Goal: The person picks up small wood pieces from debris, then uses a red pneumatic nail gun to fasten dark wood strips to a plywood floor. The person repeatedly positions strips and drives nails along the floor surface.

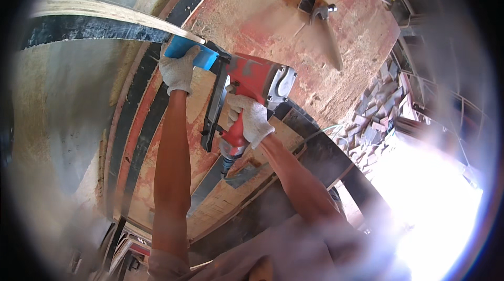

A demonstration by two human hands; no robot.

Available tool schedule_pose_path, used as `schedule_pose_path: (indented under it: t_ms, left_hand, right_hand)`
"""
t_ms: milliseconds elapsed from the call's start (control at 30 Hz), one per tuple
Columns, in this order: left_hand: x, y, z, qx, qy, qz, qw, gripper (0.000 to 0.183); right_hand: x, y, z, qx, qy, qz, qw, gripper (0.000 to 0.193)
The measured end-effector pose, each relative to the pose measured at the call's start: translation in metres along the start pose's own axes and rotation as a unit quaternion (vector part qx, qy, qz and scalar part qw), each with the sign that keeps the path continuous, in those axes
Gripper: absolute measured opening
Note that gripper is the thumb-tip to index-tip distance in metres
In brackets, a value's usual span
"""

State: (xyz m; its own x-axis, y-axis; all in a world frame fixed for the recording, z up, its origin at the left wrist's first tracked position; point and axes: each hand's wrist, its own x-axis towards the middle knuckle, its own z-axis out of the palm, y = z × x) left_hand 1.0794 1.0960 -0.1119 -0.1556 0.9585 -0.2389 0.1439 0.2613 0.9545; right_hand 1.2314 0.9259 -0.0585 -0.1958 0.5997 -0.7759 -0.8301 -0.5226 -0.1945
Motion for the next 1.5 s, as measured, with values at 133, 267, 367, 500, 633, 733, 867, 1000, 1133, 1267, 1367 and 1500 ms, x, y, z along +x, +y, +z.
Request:
schedule_pose_path:
  t_ms: [133, 267, 367, 500, 633, 733, 867, 1000, 1133, 1267, 1367, 1500]
  left_hand:
    - [-0.003, 0.000, 0.006, 0.051, 0.029, 0.029, 0.998, 0.065]
    - [-0.005, 0.004, 0.009, 0.070, 0.044, 0.005, 0.997, 0.068]
    - [-0.003, -0.002, 0.007, 0.053, 0.050, 0.026, 0.997, 0.067]
    - [-0.002, -0.004, 0.006, 0.043, 0.037, 0.047, 0.997, 0.065]
    - [-0.005, -0.002, 0.010, -0.002, 0.038, 0.037, 0.999, 0.063]
    - [-0.004, -0.002, 0.009, 0.019, 0.039, 0.039, 0.998, 0.061]
    - [0.001, -0.013, 0.003, 0.018, 0.039, 0.046, 0.998, 0.059]
    - [-0.001, -0.009, 0.009, 0.032, 0.039, 0.042, 0.998, 0.055]
    - [-0.007, 0.003, 0.007, 0.022, 0.041, 0.035, 0.998, 0.053]
    - [-0.012, 0.019, -0.005, 0.147, 0.037, -0.017, 0.988, 0.068]
    - [-0.007, 0.040, -0.020, 0.197, 0.068, 0.079, 0.975, 0.082]
    - [-0.015, 0.140, -0.037, -0.082, 0.023, 0.266, 0.960, 0.069]
  right_hand:
    - [0.010, 0.014, 0.001, 0.006, 0.027, -0.016, 0.999, 0.010]
    - [0.014, 0.016, 0.001, 0.000, 0.016, -0.042, 0.999, 0.010]
    - [0.021, 0.020, -0.007, 0.022, 0.007, -0.012, 1.000, 0.015]
    - [0.013, 0.014, -0.007, -0.005, 0.007, -0.017, 1.000, 0.005]
    - [0.017, 0.015, -0.001, -0.006, 0.038, -0.017, 0.999, 0.009]
    - [0.017, 0.018, -0.012, 0.005, 0.011, -0.009, 1.000, 0.018]
    - [0.000, 0.013, -0.008, -0.021, 0.016, -0.028, 0.999, 0.033]
    - [0.008, 0.013, -0.006, -0.049, 0.027, -0.004, 0.998, 0.035]
    - [-0.002, 0.008, -0.006, -0.045, 0.024, -0.017, 0.999, 0.029]
    - [-0.012, 0.014, 0.002, -0.038, -0.025, -0.050, 0.998, 0.008]
    - [-0.002, 0.018, 0.006, -0.067, -0.069, -0.045, 0.994, 0.009]
    - [0.001, 0.024, 0.026, -0.083, -0.098, -0.082, 0.988, 0.009]
